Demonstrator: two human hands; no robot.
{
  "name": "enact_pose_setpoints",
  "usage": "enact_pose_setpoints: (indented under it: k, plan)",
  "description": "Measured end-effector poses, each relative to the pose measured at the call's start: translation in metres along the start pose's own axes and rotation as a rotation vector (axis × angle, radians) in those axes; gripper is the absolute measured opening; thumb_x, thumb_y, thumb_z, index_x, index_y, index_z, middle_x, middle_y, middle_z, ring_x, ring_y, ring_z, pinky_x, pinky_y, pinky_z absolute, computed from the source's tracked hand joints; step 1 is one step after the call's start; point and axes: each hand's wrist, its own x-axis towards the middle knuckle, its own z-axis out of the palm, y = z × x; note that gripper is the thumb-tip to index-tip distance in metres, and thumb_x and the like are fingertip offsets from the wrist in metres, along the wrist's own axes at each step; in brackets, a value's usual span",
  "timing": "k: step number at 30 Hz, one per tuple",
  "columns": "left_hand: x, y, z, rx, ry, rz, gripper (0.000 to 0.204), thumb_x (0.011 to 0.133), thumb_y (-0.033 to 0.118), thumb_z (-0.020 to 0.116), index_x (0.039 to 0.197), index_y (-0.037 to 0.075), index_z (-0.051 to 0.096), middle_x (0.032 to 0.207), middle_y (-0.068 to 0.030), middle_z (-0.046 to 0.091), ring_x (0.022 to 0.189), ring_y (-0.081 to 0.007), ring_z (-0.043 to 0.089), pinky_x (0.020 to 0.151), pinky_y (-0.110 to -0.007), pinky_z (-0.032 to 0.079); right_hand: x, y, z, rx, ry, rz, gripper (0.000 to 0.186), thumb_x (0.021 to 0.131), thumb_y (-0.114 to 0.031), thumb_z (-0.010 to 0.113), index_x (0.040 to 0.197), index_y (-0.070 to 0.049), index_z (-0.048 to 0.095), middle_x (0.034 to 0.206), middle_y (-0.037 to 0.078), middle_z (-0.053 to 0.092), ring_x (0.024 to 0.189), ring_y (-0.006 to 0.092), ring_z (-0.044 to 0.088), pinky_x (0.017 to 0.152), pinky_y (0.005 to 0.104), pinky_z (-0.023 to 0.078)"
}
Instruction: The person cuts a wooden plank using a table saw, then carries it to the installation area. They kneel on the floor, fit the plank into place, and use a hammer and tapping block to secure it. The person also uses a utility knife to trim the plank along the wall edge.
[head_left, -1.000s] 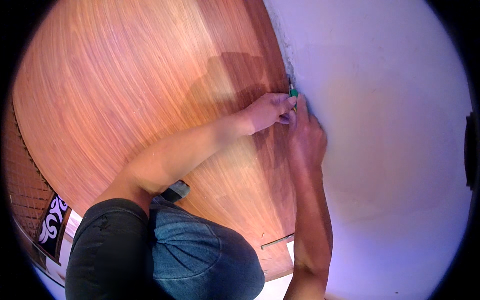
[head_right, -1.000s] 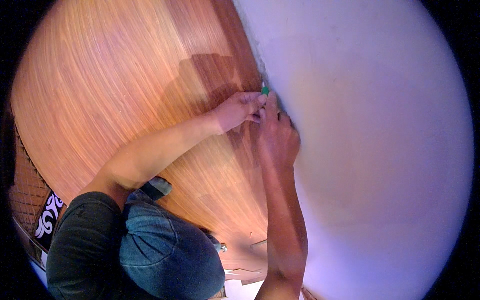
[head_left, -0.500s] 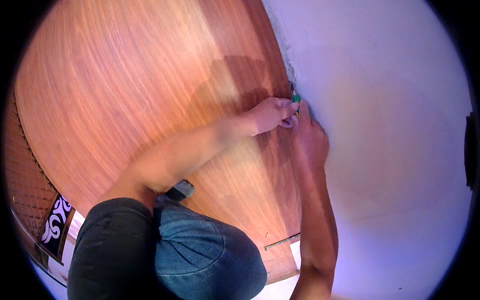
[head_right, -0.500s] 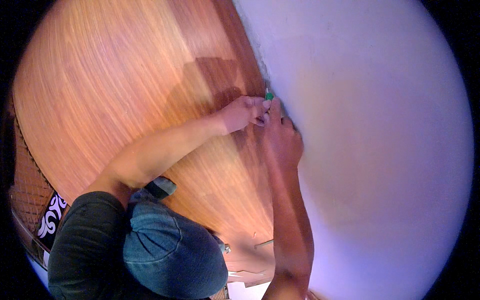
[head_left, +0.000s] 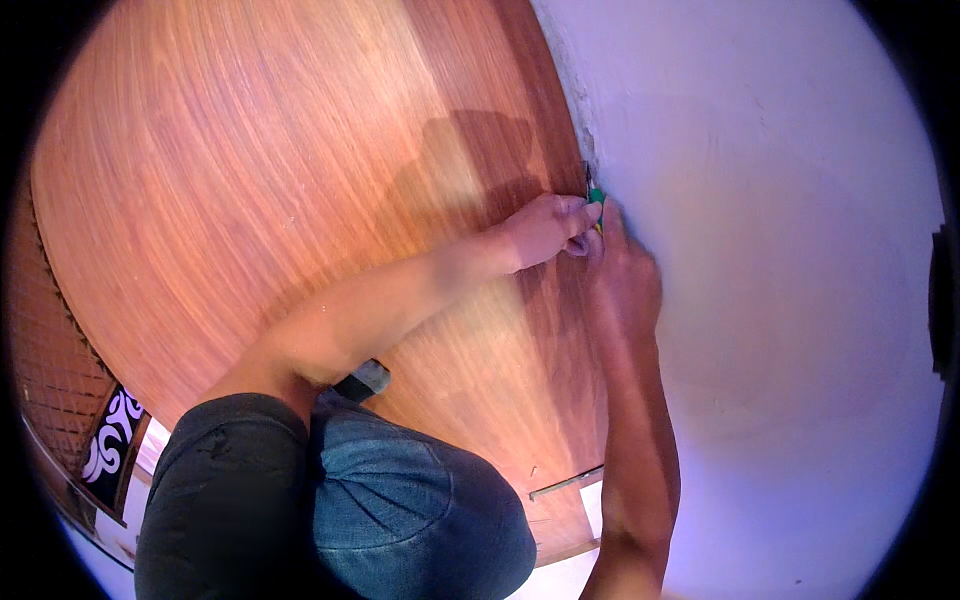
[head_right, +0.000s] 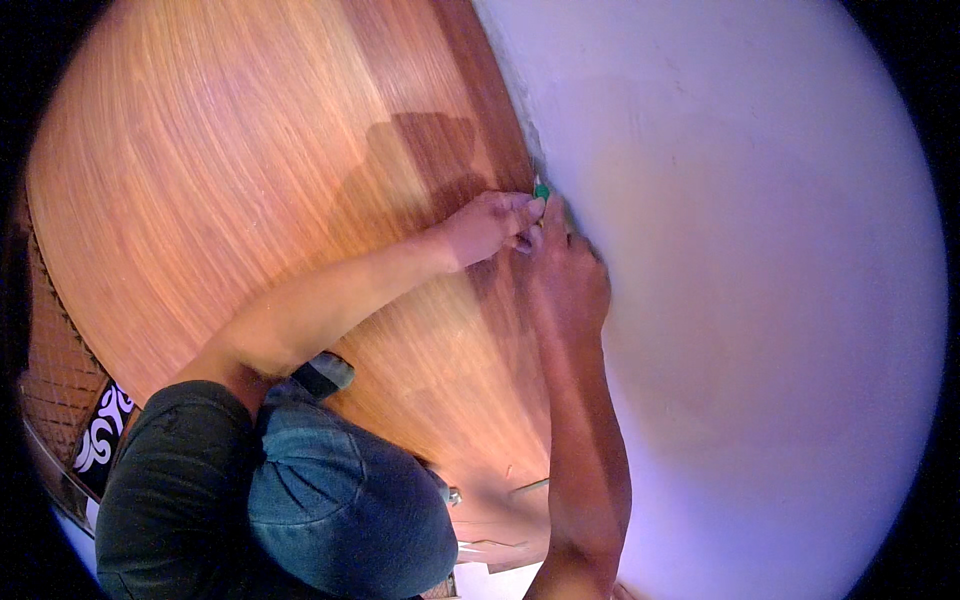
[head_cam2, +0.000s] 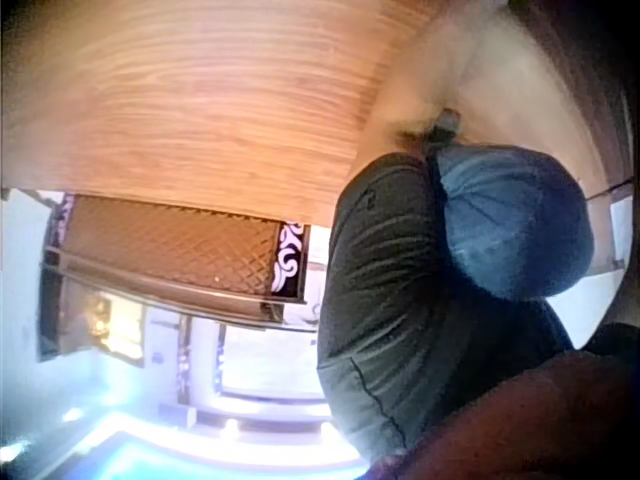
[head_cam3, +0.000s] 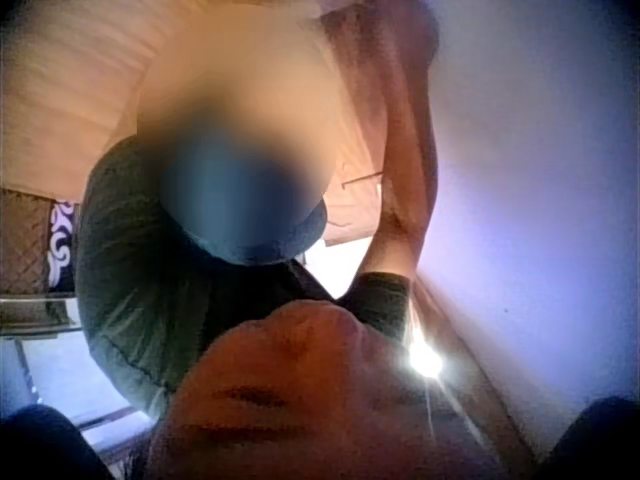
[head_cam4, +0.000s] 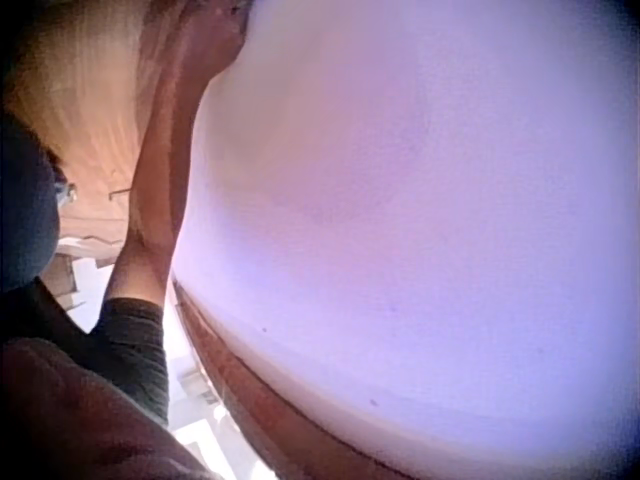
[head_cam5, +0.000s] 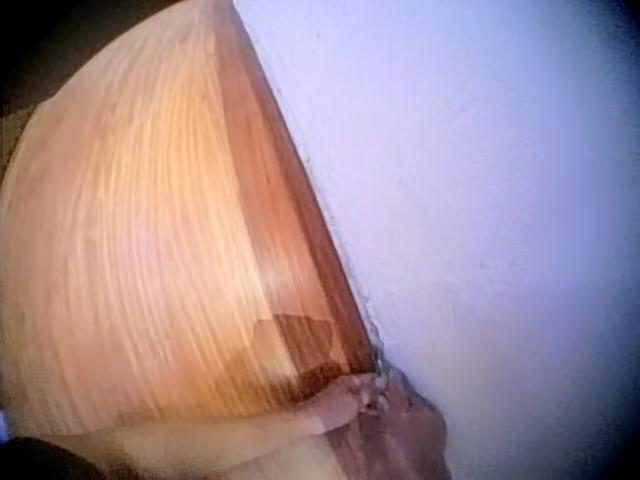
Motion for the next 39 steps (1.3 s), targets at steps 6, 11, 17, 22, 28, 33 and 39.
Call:
enact_pose_setpoints:
  k: [6, 11, 17, 22, 28, 33, 39]
  plan:
    - [0.002, 0.0, 0.001, 0.061, -0.021, 0.016, 0.044, 0.115, 0.036, 0.042, 0.099, 0.003, 0.066, 0.093, -0.0047, 0.072, 0.09, -0.0121, 0.063, 0.09, -0.032, 0.055, -0.005, 0.001, -0.001, -0.013, 0.026, 0.016, 0.051, 0.099, -0.027, 0.066, 0.146, -0.011, 0.055, 0.087, 0.02, 0.074, 0.076, 0.0394, 0.074, 0.066, 0.0514, 0.06]
    - [0.004, -0.001, -0.006, -0.025, -0.02, 0.059, 0.039, 0.113, 0.038, 0.048, 0.113, 0.004, 0.066, 0.099, -0.0036, 0.069, 0.096, -0.0142, 0.066, 0.091, -0.033, 0.057, 0.001, -0.004, 0.0, 0.013, 0.065, -0.013, 0.05, 0.099, -0.025, 0.066, 0.146, -0.011, 0.056, 0.087, 0.02, 0.074, 0.078, 0.0378, 0.075, 0.068, 0.0507, 0.061]
    - [0.004, -0.006, -0.006, -0.004, -0.01, 0.064, 0.038, 0.113, 0.038, 0.047, 0.114, 0.004, 0.066, 0.099, -0.0037, 0.069, 0.098, -0.014, 0.067, 0.092, -0.034, 0.058, 0.004, -0.002, 0.001, 0.048, 0.011, 0.011, 0.047, 0.101, -0.026, 0.063, 0.144, -0.009, 0.057, 0.09, 0.022, 0.074, 0.081, 0.04, 0.074, 0.069, 0.0513, 0.059]
    - [0.003, -0.001, -0.008, 0.059, -0.018, 0.028, 0.041, 0.113, 0.04, 0.046, 0.111, 0.004, 0.067, 0.098, -0.0038, 0.07, 0.094, -0.0138, 0.067, 0.091, -0.034, 0.058, 0.004, -0.008, -0.016, -0.05, -0.013, -0.027, 0.047, 0.101, -0.026, 0.062, 0.144, -0.01, 0.057, 0.088, 0.022, 0.074, 0.078, 0.0388, 0.075, 0.066, 0.0493, 0.061]
    - [0.004, 0.002, -0.005, 0.08, -0.024, 0.002, 0.046, 0.113, 0.042, 0.047, 0.108, 0.002, 0.068, 0.097, -0.0046, 0.07, 0.092, -0.014, 0.067, 0.089, -0.032, 0.058, 0.004, -0.006, -0.019, -0.015, -0.086, 0.011, 0.043, 0.102, -0.023, 0.062, 0.142, -0.008, 0.056, 0.091, 0.024, 0.073, 0.083, 0.0437, 0.072, 0.068, 0.0543, 0.055]
    - [0.001, 0.0, -0.001, 0.172, -0.061, -0.006, 0.049, 0.112, 0.044, 0.047, 0.107, 0.0, 0.068, 0.094, -0.0049, 0.07, 0.092, -0.0141, 0.067, 0.088, -0.031, 0.058, -0.008, 0.005, -0.011, -0.109, -0.089, -0.004, 0.046, 0.1, -0.025, 0.062, 0.144, -0.012, 0.057, 0.09, 0.022, 0.074, 0.08, 0.0403, 0.075, 0.067, 0.0499, 0.061]
    - [0.0, 0.0, -0.001, 0.057, -0.037, 0.041, 0.044, 0.113, 0.042, 0.046, 0.108, 0.003, 0.067, 0.097, -0.0044, 0.07, 0.092, -0.0143, 0.067, 0.088, -0.032, 0.058, -0.002, -0.003, -0.008, 0.016, 0.048, -0.007, 0.047, 0.1, -0.024, 0.063, 0.145, -0.013, 0.055, 0.089, 0.02, 0.075, 0.08, 0.0397, 0.075, 0.067, 0.0504, 0.061]
